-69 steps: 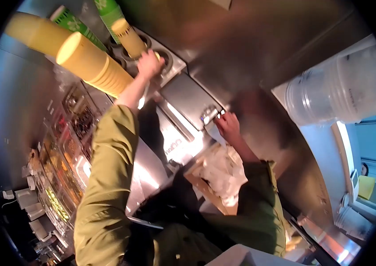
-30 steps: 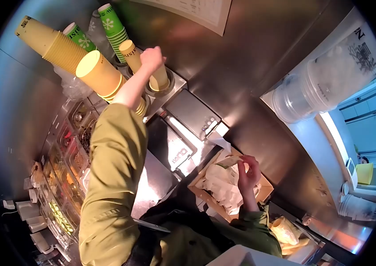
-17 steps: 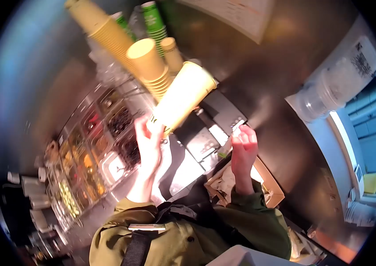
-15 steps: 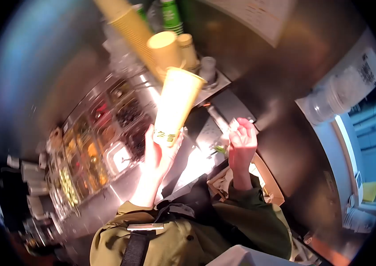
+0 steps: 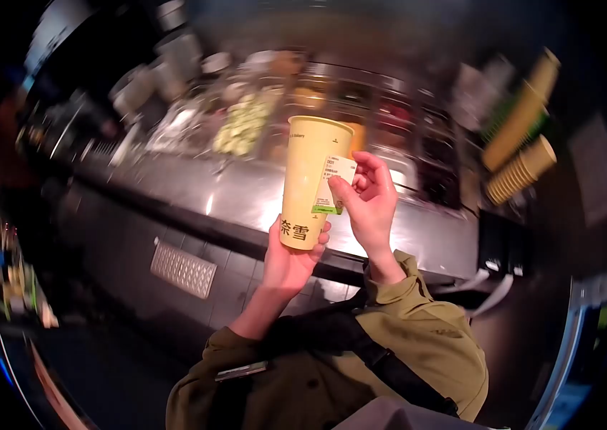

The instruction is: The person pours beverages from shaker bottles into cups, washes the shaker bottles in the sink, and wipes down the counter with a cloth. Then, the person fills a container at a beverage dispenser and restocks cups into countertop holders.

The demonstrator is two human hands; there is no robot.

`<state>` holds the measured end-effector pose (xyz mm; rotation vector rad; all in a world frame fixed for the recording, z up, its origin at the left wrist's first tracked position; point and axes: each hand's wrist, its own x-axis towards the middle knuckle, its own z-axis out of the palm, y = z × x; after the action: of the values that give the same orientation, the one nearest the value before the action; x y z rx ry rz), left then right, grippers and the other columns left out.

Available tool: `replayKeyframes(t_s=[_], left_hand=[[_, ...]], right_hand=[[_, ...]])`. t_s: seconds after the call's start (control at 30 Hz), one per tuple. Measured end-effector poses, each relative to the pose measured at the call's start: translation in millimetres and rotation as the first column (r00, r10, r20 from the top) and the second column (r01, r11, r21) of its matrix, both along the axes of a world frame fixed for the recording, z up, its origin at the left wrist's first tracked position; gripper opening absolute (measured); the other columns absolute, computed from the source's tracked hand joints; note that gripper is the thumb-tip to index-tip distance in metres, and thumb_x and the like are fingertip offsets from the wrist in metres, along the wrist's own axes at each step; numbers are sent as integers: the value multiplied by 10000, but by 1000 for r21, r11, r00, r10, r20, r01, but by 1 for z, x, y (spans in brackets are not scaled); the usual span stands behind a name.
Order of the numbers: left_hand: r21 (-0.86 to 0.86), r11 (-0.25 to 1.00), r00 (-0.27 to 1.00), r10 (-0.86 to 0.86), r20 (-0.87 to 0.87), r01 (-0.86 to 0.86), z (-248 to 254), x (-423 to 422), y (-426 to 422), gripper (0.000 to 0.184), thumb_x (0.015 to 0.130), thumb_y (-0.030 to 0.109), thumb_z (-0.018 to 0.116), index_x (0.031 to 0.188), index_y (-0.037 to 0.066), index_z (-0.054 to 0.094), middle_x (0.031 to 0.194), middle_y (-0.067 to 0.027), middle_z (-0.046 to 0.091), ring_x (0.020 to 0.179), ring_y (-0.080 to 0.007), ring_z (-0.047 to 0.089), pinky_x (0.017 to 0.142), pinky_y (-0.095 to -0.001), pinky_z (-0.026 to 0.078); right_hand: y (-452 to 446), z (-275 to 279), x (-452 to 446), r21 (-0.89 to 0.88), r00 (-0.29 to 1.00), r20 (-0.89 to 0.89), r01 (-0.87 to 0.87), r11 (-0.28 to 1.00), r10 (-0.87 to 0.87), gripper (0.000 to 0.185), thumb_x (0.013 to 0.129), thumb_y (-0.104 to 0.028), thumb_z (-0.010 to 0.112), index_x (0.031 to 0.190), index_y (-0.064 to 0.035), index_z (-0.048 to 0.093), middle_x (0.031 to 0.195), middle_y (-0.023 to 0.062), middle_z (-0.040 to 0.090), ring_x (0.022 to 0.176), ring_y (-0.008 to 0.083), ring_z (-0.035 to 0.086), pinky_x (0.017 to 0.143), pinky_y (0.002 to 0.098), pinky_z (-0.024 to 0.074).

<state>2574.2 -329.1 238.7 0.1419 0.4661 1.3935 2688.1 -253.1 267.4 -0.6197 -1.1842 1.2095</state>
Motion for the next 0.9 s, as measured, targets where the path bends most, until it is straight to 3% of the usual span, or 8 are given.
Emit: replayKeyframes(t_s=[0.13, 0.2, 0.3, 0.37, 0.6, 0.73, 0.77, 0.9], left_hand=[[70, 991, 947, 89, 310, -116, -7, -128, -64, 475, 915, 368, 287, 1152, -19, 428, 961, -170, 530, 751, -196, 528, 639, -239, 495], [116, 983, 827, 53, 560, -142, -25, -177, -89, 481, 914, 354, 310, 1183, -37, 387, 1016, -208, 487, 785, -210, 507, 628, -233, 489], [111, 963, 966, 253, -60, -245, -53, -260, -114, 392, 924, 243, 340, 1206, -24, 390, 1120, -177, 499, 1006, -222, 508, 819, -352, 478], [111, 809, 532, 476, -700, -577, -68, -323, -120, 352, 923, 271, 378, 1163, 20, 434, 1114, -102, 530, 1026, -195, 513, 883, -332, 406], [312, 649, 290, 649, -704, -694, -47, -579, -107, 562, 860, 197, 533, 1292, -8, 238, 1181, -137, 458, 1076, -187, 459, 921, -303, 363], [198, 617, 386, 678, -626, -762, -53, -716, -153, 320, 889, 194, 468, 1132, -11, 433, 1058, -100, 537, 982, -174, 522, 855, -316, 419], [193, 563, 373, 730, -573, -804, -66, -750, -171, 321, 907, 211, 417, 1143, -7, 424, 1060, -102, 537, 976, -175, 525, 844, -323, 427], [239, 344, 150, 801, -580, -908, -109, -868, -250, 389, 942, 305, 285, 1172, 14, 403, 1106, -110, 517, 993, -196, 521, 847, -353, 432]], right_hand=[[-32, -10, -156, 45, 984, 127, -134, 990, 127, 522, 786, -165, 620, 1204, 11, 361, 1027, 86, 506, 829, 121, 513, 688, 256, 436], [-46, -26, -223, -295, 800, -130, -595, 748, 585, 483, 852, -257, 521, 1216, 6, 344, 1035, 83, 503, 911, 136, 496, 751, 282, 430], [-59, -48, -320, -213, 742, -7, -656, 724, 670, 451, 873, -289, 482, 1187, 12, 363, 1020, 95, 521, 896, 137, 515, 775, 282, 433], [-64, -55, -383, -210, 669, 20, -724, 657, 743, 469, 859, -282, 507, 1190, 17, 360, 1025, 101, 523, 908, 148, 522, 787, 284, 435], [-64, -95, -626, -5, 545, 377, -807, 591, 749, 675, 750, -179, 641, 1274, 22, 267, 1177, 148, 432, 1098, 203, 439, 914, 319, 372], [-70, -74, -757, -175, 35, 254, -981, 82, 967, 729, 766, -227, 636, 1322, -9, 218, 1244, 140, 395, 1090, 213, 446, 895, 317, 383], [-57, -66, -789, -95, 2, 581, -993, 70, 814, 695, 758, -261, 647, 1306, -23, 292, 1213, 141, 421, 1037, 228, 479, 831, 312, 420], [35, -79, -950, 254, 527, 747, -790, 558, 406, 608, 687, -325, 694, 1142, 5, 463, 1112, 169, 463, 969, 238, 497, 802, 318, 427]])
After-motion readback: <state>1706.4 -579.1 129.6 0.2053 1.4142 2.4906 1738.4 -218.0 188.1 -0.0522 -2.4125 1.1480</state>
